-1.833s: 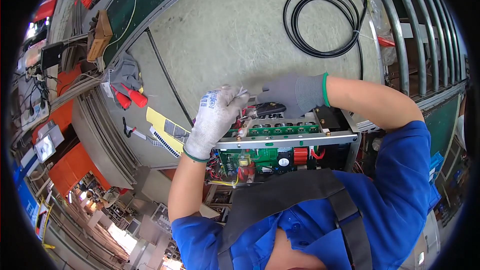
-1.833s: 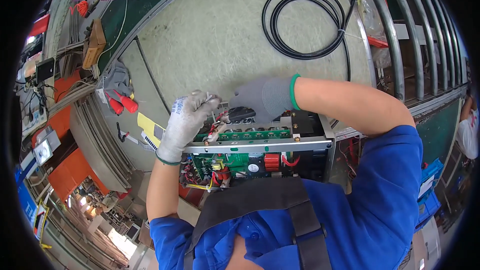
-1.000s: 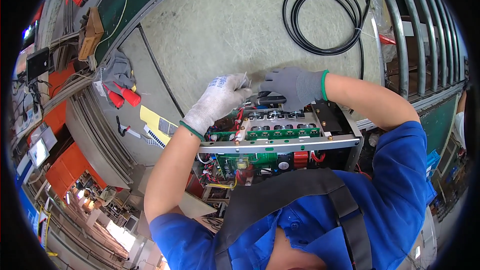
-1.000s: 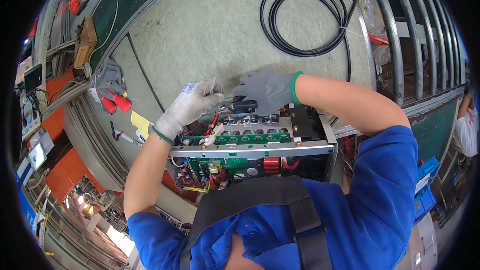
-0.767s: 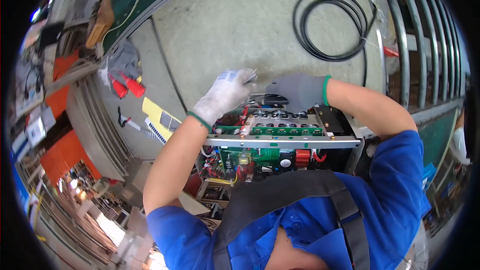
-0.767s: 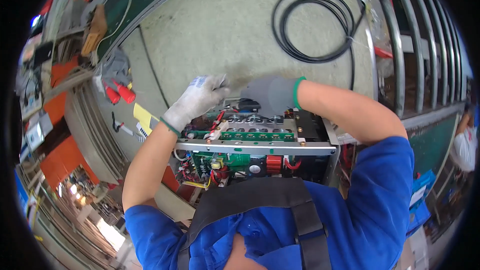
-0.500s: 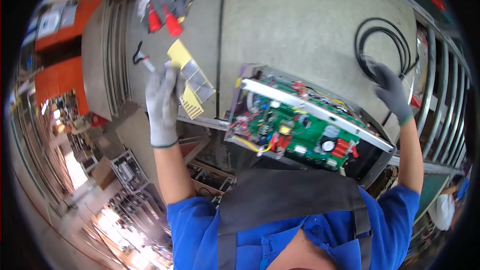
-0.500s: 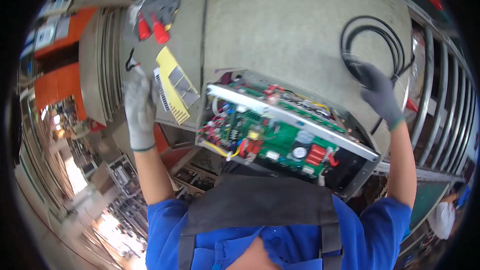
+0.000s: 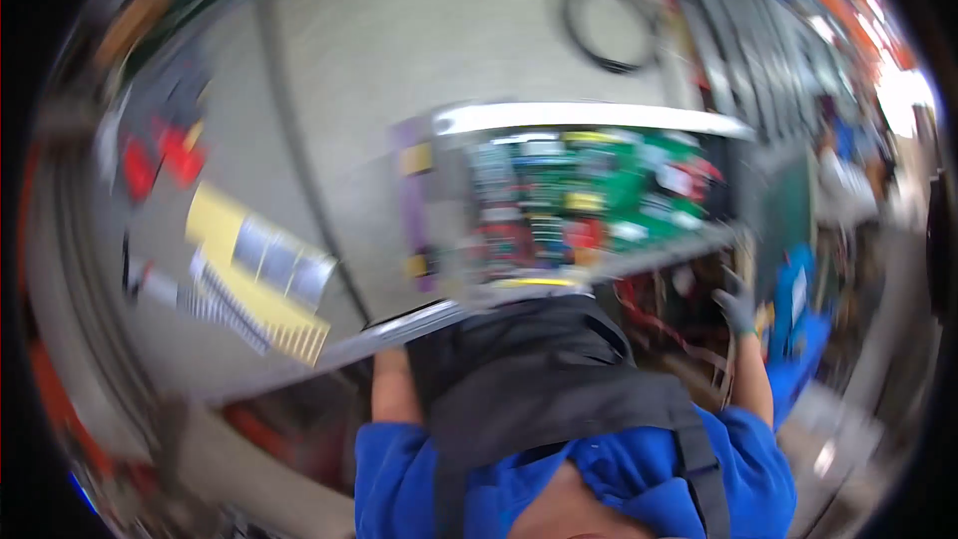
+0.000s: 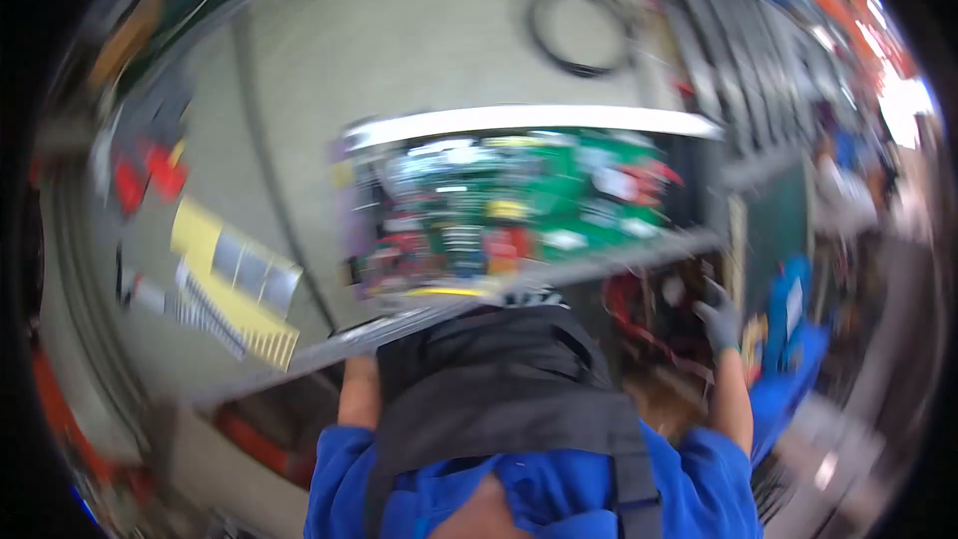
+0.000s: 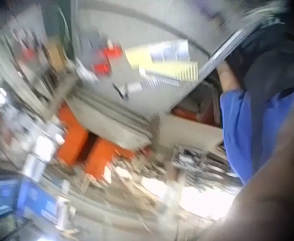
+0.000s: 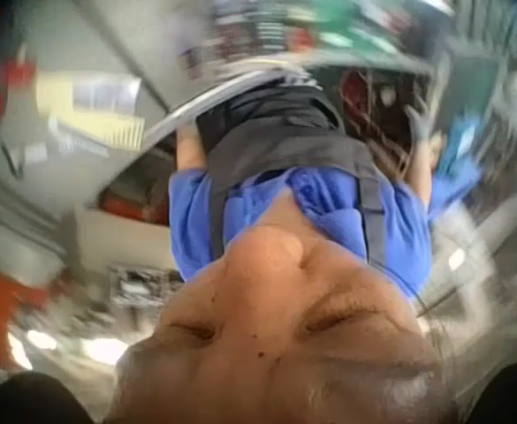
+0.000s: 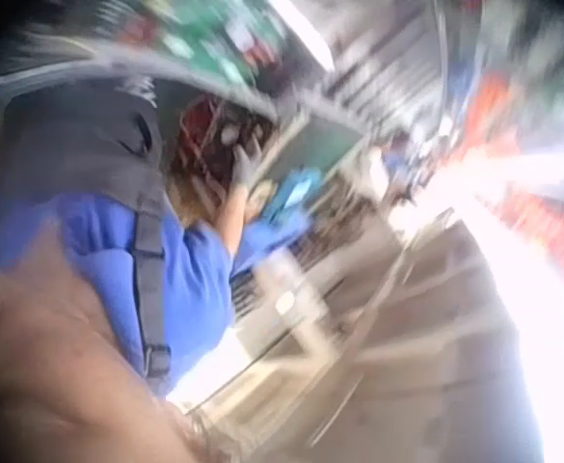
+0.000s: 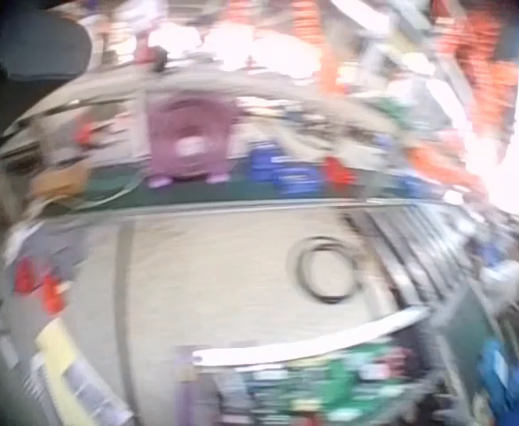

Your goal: Cleaning internal components of an electronic assembly with a manual blower and performing wiring tasks.

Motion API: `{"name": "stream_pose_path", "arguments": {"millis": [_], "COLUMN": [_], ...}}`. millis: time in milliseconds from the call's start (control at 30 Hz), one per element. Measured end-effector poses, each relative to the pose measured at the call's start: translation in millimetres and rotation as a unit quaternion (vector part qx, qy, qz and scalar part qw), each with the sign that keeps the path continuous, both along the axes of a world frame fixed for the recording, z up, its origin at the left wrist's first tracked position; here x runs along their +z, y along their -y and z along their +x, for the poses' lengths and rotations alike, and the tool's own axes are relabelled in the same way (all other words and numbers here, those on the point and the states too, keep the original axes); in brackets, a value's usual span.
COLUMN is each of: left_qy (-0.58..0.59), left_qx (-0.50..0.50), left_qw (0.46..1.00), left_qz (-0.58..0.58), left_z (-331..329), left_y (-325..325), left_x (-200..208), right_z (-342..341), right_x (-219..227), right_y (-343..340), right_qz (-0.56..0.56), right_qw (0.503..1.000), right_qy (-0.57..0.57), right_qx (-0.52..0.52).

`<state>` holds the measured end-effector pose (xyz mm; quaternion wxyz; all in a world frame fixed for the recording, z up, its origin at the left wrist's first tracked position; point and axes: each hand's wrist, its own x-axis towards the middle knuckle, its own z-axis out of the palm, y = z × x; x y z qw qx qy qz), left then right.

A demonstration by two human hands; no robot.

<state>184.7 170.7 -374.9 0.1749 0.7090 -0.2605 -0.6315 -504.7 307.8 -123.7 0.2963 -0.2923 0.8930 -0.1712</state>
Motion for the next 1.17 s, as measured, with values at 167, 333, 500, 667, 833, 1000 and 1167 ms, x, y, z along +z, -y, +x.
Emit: {"name": "stream_pose_path", "arguments": {"millis": [167,333,500,667,833,1000,1167], "left_qy": [0.063,-0.036,0.136,0.235,0.156,0.079,0.206], "left_qx": [-0.284,-0.401,-0.403,-0.547,-0.562,-0.598,-0.391], "left_qw": [0.956,0.913,0.759,0.571,0.531,0.505,0.474], "left_qz": [0.043,-0.068,-0.493,-0.565,-0.615,-0.617,-0.761], "left_z": [0.3,-95.4,-294.4,-388.8,-320.8,-262.2,-255.1], "left_y": [15.9,66.8,138.8,144.6,110.9,61.8,106.3], "left_x": [106.7,285.6,417.8,398.8,401.2,383.4,393.6], "right_z": [6.5,-87.7,7.8,88.0,148.7,213.8,186.2], "right_x": [35.1,47.7,-22.7,-40.0,-31.0,-65.6,-163.1], "right_y": [-64.2,-47.9,119.3,227.4,140.4,76.9,105.7], "right_qz": [0.125,0.148,-0.241,-0.106,-0.107,-0.116,-0.147], "right_qw": [0.967,0.89,0.915,0.824,0.906,0.96,0.87], "right_qy": [-0.215,-0.406,-0.176,-0.142,-0.001,0.048,0.411], "right_qx": [-0.06,-0.141,0.272,0.538,0.41,0.249,0.228]}}
